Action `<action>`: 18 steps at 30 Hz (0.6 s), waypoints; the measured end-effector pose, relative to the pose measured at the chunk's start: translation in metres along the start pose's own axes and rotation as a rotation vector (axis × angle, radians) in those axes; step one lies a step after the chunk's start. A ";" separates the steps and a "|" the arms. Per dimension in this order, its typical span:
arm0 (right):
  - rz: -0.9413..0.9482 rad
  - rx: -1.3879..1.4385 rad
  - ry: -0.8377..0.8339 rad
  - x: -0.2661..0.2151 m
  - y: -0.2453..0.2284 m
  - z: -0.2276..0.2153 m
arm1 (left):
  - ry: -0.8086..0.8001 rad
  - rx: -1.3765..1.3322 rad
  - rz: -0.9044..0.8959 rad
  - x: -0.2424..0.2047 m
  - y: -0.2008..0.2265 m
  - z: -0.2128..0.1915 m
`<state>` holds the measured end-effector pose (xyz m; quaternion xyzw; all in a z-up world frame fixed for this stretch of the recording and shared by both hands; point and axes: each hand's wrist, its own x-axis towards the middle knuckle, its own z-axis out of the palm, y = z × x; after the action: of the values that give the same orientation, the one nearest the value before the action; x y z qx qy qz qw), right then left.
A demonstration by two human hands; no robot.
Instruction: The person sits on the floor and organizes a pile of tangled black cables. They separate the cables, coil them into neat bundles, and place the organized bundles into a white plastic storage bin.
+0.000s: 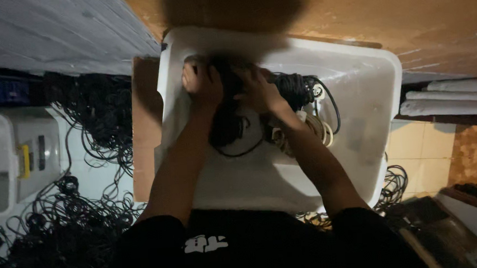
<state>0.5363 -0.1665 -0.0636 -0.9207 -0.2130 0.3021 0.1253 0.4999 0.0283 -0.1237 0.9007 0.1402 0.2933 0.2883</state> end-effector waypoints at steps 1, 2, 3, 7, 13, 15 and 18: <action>-0.038 0.013 0.077 0.002 0.005 0.006 | 0.030 0.010 0.031 0.002 0.000 0.002; -0.076 0.024 0.155 0.005 0.009 0.016 | 0.061 0.019 0.061 0.001 -0.001 0.005; -0.111 0.031 0.239 0.010 0.016 0.022 | 0.041 0.070 0.058 0.002 -0.004 0.011; -0.142 -0.059 0.388 0.022 0.019 0.030 | -0.001 0.112 0.080 0.014 -0.021 0.034; -0.194 -0.064 0.474 -0.034 -0.030 -0.021 | -0.373 0.053 0.063 0.039 -0.012 0.005; -0.149 0.002 0.320 -0.077 -0.052 -0.041 | -0.409 0.129 0.095 0.045 0.007 -0.023; -0.222 -0.074 0.152 -0.141 -0.077 -0.060 | -0.645 -0.013 -0.014 0.054 0.048 -0.098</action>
<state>0.4459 -0.1706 0.0826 -0.9157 -0.3143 0.2077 0.1399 0.4870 0.0561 -0.0060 0.9444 0.0457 -0.0084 0.3254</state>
